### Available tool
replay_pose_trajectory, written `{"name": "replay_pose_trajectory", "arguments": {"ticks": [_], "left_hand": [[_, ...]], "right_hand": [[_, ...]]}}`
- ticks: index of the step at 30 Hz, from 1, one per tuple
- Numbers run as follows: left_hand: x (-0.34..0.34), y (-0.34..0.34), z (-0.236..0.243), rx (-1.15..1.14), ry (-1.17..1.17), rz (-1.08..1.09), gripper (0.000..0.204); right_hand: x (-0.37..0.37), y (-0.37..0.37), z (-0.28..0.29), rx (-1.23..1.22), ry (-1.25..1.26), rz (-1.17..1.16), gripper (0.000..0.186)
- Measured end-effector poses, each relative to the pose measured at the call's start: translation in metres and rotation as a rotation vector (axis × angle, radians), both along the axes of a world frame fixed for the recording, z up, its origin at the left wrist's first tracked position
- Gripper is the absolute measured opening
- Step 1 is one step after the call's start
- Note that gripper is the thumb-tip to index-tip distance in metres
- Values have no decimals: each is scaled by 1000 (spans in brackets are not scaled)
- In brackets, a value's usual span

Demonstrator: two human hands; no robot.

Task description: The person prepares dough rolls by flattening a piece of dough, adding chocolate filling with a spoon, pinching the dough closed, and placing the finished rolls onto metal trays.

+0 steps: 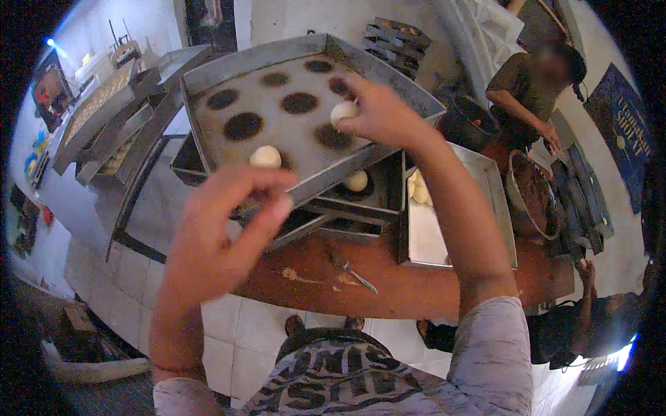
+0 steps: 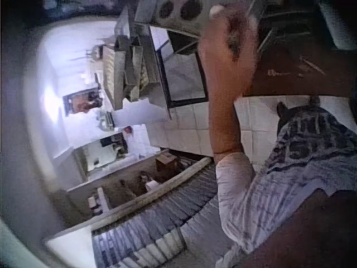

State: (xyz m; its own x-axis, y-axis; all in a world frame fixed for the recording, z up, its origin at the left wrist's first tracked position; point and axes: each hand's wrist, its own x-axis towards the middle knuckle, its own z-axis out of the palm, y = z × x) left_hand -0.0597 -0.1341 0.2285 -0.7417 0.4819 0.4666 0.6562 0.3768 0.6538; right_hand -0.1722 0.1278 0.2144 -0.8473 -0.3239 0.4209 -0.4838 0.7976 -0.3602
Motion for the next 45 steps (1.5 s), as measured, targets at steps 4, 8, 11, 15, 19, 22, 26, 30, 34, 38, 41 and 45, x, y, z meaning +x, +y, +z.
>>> {"name": "replay_pose_trajectory", "arguments": {"ticks": [4, 8, 11, 15, 19, 22, 26, 30, 34, 38, 41, 45], "left_hand": [[-59, 12, 11, -11, -116, -1, 36], [-103, 36, 20, -285, -236, -12, 63], [-133, 50, 6, -506, -330, -105, 81], [-146, 86, -18, -658, -390, -192, 83], [-138, 104, -31, -738, -284, -327, 78], [-143, 94, -26, -814, -134, -317, 71], [-106, 139, 14, -558, 714, -178, 40], [-47, 247, 39, -326, 405, -478, 28], [-37, 338, -47, -386, 185, -545, 24], [-46, 398, -179, -569, 232, -537, 25], [-45, 433, -228, -596, 421, -564, 31], [-44, 472, -258, -519, 545, -525, 32]], "right_hand": [[-21, -7, -11, 208, -116, -35, 57], [17, -6, 6, -79, 351, -128, 40], [103, -32, -3, -480, -145, -192, 24], [179, -24, -103, 140, -575, -39, 22], [204, -13, -200, 387, -498, -240, 38], [195, -19, -246, 257, -667, -252, 46], [192, -13, -262, 120, -570, -155, 45], [204, 20, -253, 58, -726, -52, 39], [242, 84, -196, -557, -669, 296, 30], [286, 175, -160, -1093, -862, -15, 21], [303, 248, -169, -881, -478, -440, 21], [296, 364, -160, -579, -61, -889, 22]]}}
